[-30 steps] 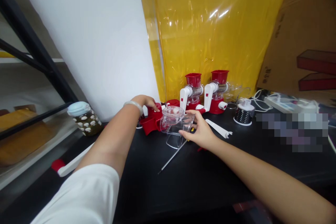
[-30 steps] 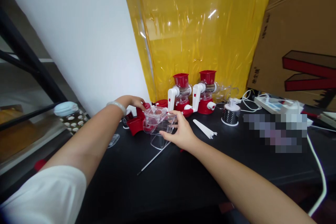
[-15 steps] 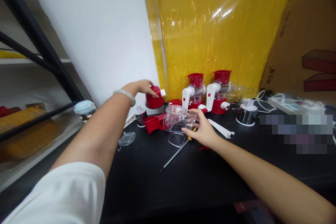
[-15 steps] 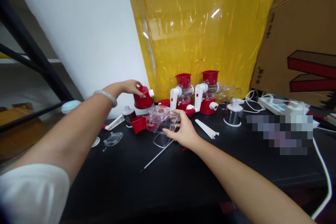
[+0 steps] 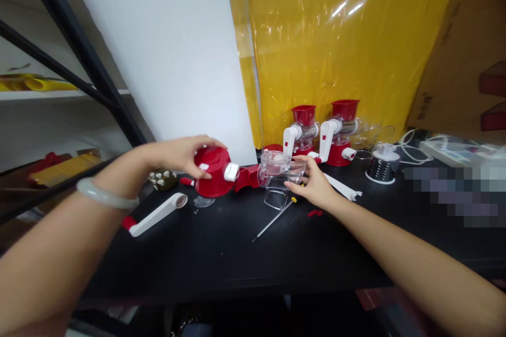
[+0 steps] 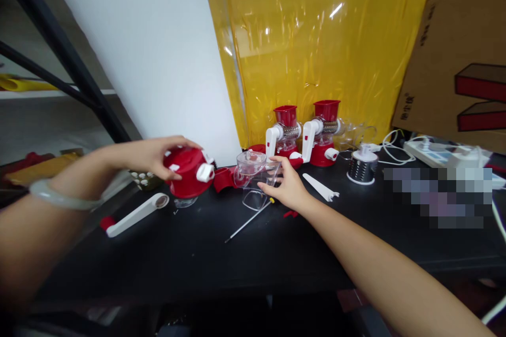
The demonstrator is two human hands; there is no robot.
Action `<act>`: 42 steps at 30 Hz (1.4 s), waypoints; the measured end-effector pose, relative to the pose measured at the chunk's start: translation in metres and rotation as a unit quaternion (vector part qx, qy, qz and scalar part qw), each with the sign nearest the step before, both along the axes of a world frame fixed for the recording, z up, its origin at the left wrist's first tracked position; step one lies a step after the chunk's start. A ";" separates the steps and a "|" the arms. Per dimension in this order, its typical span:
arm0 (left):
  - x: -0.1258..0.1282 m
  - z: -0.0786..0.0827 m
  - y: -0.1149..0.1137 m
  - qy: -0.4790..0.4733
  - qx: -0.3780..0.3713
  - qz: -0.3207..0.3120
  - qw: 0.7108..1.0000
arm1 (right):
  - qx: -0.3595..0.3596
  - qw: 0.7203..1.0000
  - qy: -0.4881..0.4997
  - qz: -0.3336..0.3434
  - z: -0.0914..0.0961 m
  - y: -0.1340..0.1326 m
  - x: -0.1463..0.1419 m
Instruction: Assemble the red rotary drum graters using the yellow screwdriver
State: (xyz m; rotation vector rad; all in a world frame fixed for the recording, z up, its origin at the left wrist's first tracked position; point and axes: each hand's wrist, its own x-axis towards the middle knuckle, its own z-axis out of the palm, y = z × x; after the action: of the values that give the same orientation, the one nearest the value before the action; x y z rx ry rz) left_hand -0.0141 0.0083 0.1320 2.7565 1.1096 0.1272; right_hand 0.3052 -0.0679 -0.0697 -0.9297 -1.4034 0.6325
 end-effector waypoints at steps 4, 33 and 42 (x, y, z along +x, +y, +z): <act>0.005 -0.044 -0.006 -0.032 -0.120 -0.069 0.990 | 0.003 1.000 0.007 -0.006 0.000 0.003 0.006; -0.007 -0.136 -0.020 -0.189 -0.135 0.001 0.973 | 0.047 0.996 0.073 0.009 0.029 0.008 0.017; 0.007 -0.136 -0.001 -0.205 -0.220 -0.054 0.952 | 0.055 0.970 -0.064 0.227 0.112 0.033 -0.018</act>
State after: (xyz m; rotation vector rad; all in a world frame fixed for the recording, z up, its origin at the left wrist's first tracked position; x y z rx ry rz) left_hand -0.0067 0.0076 -0.0041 2.2471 0.7646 0.3701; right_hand 0.2872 -0.0347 0.0428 -0.5675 -1.7698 0.8348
